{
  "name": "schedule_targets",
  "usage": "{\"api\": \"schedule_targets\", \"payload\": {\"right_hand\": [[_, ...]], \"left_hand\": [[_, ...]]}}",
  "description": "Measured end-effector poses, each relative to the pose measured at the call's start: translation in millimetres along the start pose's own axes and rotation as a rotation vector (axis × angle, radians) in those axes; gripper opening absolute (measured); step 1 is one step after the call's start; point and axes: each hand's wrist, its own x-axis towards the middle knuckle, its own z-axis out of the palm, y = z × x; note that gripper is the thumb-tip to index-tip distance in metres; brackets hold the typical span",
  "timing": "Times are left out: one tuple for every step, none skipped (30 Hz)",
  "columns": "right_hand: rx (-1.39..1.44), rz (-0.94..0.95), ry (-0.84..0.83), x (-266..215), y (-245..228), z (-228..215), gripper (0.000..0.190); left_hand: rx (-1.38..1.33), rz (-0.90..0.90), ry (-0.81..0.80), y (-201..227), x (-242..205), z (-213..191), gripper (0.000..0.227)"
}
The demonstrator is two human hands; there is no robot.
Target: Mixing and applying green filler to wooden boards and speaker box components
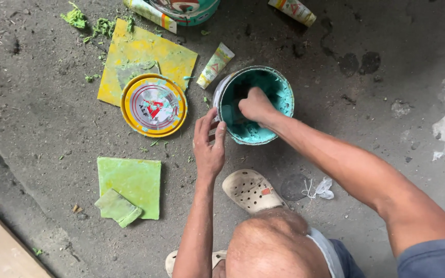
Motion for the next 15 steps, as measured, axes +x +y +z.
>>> {"api": "schedule_targets", "payload": {"right_hand": [[0.003,-0.004,-0.002,2.8,-1.0,2.2,0.029],[0.014,-0.011,0.001,5.3,-1.8,4.6,0.028],[0.024,-0.013,0.001,5.3,-0.4,7.5,0.026],[0.026,-0.012,-0.004,6.1,1.0,9.0,0.026],[0.039,-0.019,-0.010,9.5,1.5,7.0,0.026],[0.052,-0.027,-0.016,12.6,1.6,5.0,0.025],[0.051,-0.032,-0.019,6.0,-9.8,-8.4,0.025],[0.118,-0.038,-0.090,-0.8,-21.4,-21.2,0.016],[0.184,-0.046,-0.166,-8.5,-32.8,-32.2,0.009],[0.181,-0.051,-0.173,-9.1,-32.9,-37.5,0.009],[0.346,-0.017,-0.277,-7.4,-33.7,-47.2,0.013],[0.510,0.017,-0.381,-5.7,-34.4,-57.6,0.020],[0.507,0.008,-0.377,-7.1,-34.2,-62.2,0.020],[0.528,-0.024,-0.376,-7.9,-33.2,-67.0,0.025],[0.551,-0.046,-0.377,-11.4,-28.5,-70.0,0.030]], "left_hand": [[0.004,0.003,0.003,2.0,1.1,-0.3,0.042],[-0.005,-0.005,0.003,3.9,1.8,-0.7,0.042],[-0.014,-0.019,0.003,5.5,-0.3,-0.7,0.042],[-0.010,-0.022,0.005,5.1,-2.3,-2.6,0.042],[-0.015,-0.022,-0.001,5.1,-1.3,-2.5,0.042],[-0.020,-0.022,-0.007,5.4,-0.4,-2.8,0.042],[-0.019,-0.020,-0.001,5.3,0.9,-2.4,0.042],[-0.032,-0.022,-0.010,5.0,2.0,-2.7,0.043],[-0.044,-0.025,-0.015,3.8,1.4,-4.1,0.043],[-0.043,-0.025,-0.006,3.6,-0.6,-9.6,0.043],[-0.061,-0.030,-0.033,4.4,0.5,-12.1,0.040],[-0.080,-0.034,-0.061,5.7,1.7,-14.0,0.037],[-0.083,-0.024,-0.059,2.0,-2.1,-23.6,0.037],[-0.093,-0.024,0.013,-2.3,-5.7,-32.5,0.037],[-0.100,-0.034,0.081,-7.9,-12.8,-41.1,0.038]]}}
